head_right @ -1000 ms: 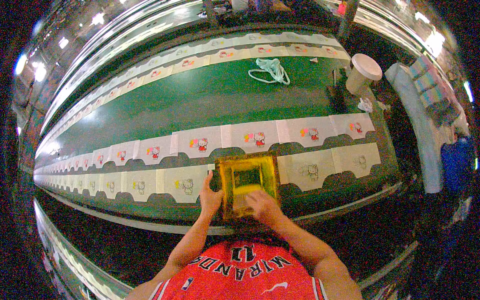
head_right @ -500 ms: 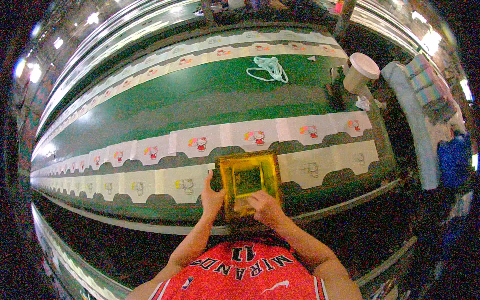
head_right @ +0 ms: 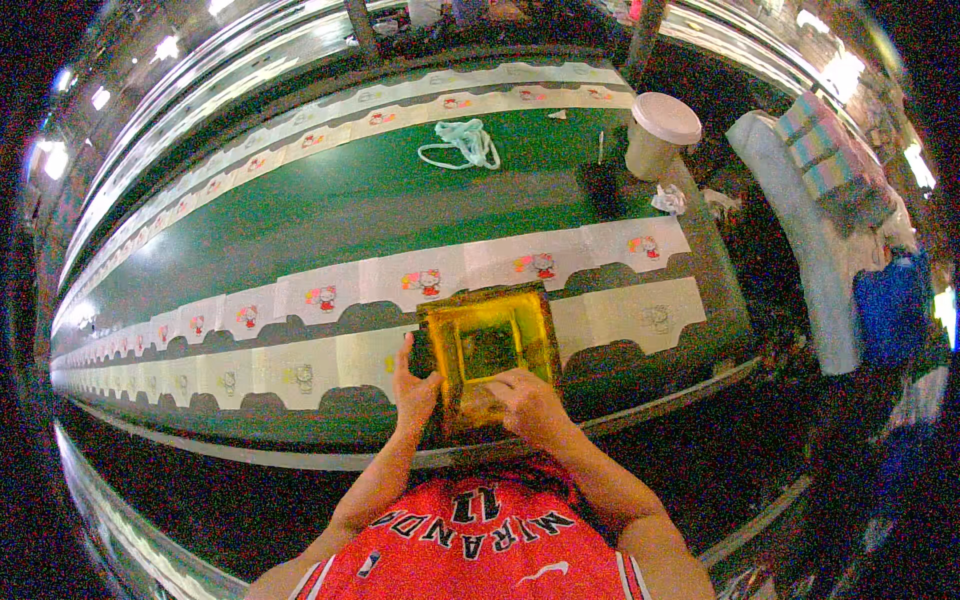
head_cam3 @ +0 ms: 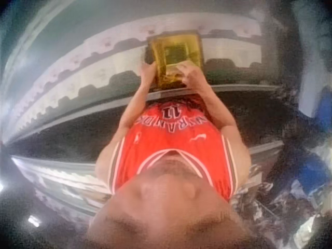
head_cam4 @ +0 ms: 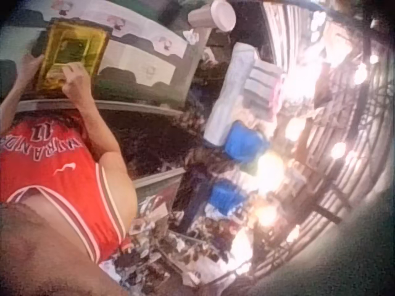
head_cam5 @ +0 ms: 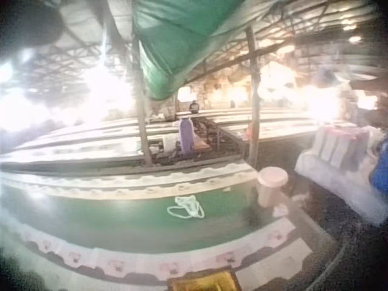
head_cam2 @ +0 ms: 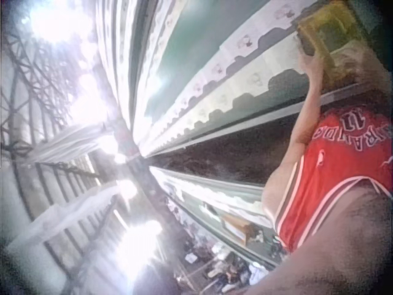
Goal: The person uses a yellow squeegee to press green ink through a screen onto a long strip of paper with cartoon characters moving along a conveyor belt. The person repeatedly wipes the squeegee and continues printing along the strip.
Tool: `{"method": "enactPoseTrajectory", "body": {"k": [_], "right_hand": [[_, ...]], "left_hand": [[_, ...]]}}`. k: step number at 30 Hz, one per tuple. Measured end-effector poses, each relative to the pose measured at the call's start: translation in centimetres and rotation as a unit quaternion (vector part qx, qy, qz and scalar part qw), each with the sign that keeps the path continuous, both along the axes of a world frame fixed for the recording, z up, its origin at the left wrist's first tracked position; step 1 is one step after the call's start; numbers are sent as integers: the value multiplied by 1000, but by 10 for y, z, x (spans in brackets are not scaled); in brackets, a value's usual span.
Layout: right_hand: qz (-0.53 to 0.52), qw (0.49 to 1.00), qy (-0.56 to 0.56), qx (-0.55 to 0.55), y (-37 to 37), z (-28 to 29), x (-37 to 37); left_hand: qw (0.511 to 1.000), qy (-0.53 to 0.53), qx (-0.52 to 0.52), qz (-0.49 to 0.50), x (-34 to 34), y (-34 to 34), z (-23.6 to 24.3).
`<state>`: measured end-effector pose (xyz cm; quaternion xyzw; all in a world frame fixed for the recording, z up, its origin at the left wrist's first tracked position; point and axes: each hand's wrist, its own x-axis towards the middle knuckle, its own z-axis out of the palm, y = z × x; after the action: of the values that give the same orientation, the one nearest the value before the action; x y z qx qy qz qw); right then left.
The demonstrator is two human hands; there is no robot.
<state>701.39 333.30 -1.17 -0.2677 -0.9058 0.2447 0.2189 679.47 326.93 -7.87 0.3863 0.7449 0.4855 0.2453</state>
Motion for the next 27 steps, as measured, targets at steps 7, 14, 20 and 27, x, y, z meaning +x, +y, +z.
{"method": "enactPoseTrajectory", "body": {"k": [7, 14, 20, 27], "right_hand": [[-8, 1000, -4, 5, 32, -35, 76], [21, 999, -2, -25, 40, -45, 92], [27, 999, -22, -35, 36, -45, 94], [32, 999, 14, 20, 29, -57, 88]], "left_hand": [[997, 73, 25, 4, 68, 30, -27], [997, 16, -75, 26, 86, 41, 4], [996, 54, -63, 27, 83, 42, -6], [996, 42, -78, 25, 86, 45, 5]]}}
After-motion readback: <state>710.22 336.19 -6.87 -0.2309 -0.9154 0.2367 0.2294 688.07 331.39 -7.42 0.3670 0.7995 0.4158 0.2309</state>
